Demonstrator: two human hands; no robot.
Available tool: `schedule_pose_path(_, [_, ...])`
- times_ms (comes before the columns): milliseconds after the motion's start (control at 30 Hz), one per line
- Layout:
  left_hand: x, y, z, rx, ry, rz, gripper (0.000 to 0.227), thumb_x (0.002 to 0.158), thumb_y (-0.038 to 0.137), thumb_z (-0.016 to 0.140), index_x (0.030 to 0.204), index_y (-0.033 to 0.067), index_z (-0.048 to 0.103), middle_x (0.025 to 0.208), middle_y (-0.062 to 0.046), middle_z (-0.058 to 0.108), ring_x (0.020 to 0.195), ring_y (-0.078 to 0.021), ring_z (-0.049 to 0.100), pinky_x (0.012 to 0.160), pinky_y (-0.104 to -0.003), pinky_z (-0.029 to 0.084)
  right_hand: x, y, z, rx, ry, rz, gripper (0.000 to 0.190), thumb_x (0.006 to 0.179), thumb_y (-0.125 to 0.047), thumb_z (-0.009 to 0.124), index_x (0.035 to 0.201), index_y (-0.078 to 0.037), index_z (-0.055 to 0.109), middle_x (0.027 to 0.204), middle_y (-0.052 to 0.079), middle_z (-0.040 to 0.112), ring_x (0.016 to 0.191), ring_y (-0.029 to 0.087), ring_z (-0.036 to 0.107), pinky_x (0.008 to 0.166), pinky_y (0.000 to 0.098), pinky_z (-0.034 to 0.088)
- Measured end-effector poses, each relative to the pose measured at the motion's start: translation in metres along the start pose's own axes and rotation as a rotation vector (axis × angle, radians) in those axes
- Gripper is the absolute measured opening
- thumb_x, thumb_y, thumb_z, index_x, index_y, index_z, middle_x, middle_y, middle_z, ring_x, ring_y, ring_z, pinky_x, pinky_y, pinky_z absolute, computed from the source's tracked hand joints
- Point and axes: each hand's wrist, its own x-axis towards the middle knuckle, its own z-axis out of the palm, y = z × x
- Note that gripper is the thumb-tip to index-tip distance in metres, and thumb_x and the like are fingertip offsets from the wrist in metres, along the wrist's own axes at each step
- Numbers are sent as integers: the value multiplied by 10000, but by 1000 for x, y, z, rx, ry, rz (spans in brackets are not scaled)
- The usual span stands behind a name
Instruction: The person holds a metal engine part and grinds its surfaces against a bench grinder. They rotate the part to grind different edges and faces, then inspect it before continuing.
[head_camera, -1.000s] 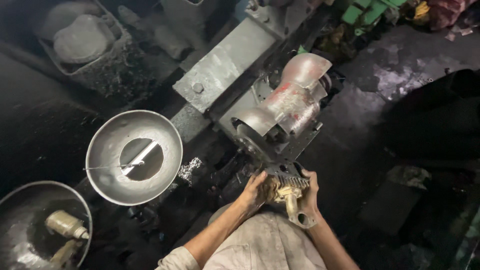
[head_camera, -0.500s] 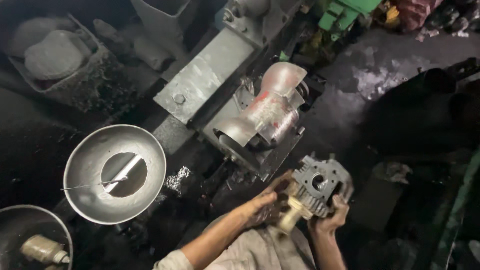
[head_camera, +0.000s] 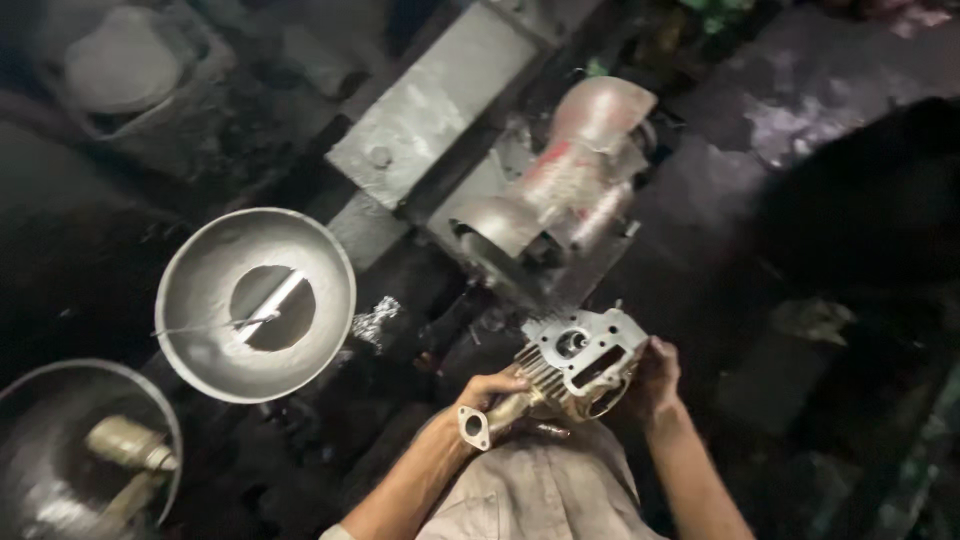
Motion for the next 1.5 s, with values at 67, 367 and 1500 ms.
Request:
schedule_pose_path(67, [-22,11,-1,-72,61,-23,592,864,160,669,1421,16,531,1277,-153,672,1187,-315,634,1076,-522,510,9,23,31,35,113,184,1060,676,-864,438,1441,-134,504,1422,147,587,1236,402,590,1018,635,445])
schedule_pose_path(367, [-35,55,8,-182,167,36,265,906,184,669,1095,-1,682,1051,-175,729,993,-364,699,1013,-690,516,27,48,133,14,6,-76,803,920,-707,458,1382,-56,555,1333,154,623,1204,358,598,1044,538,471])
schedule_pose_path(1500, [104,30,-130,60,-76,132,651,1095,536,406,1332,-55,536,1263,-218,667,1120,-314,682,1050,-444,539,-33,6,146,-901,380,-941,627,764,-102,865,1258,-48,483,1140,71,602,1036,162,596,905,314,517])
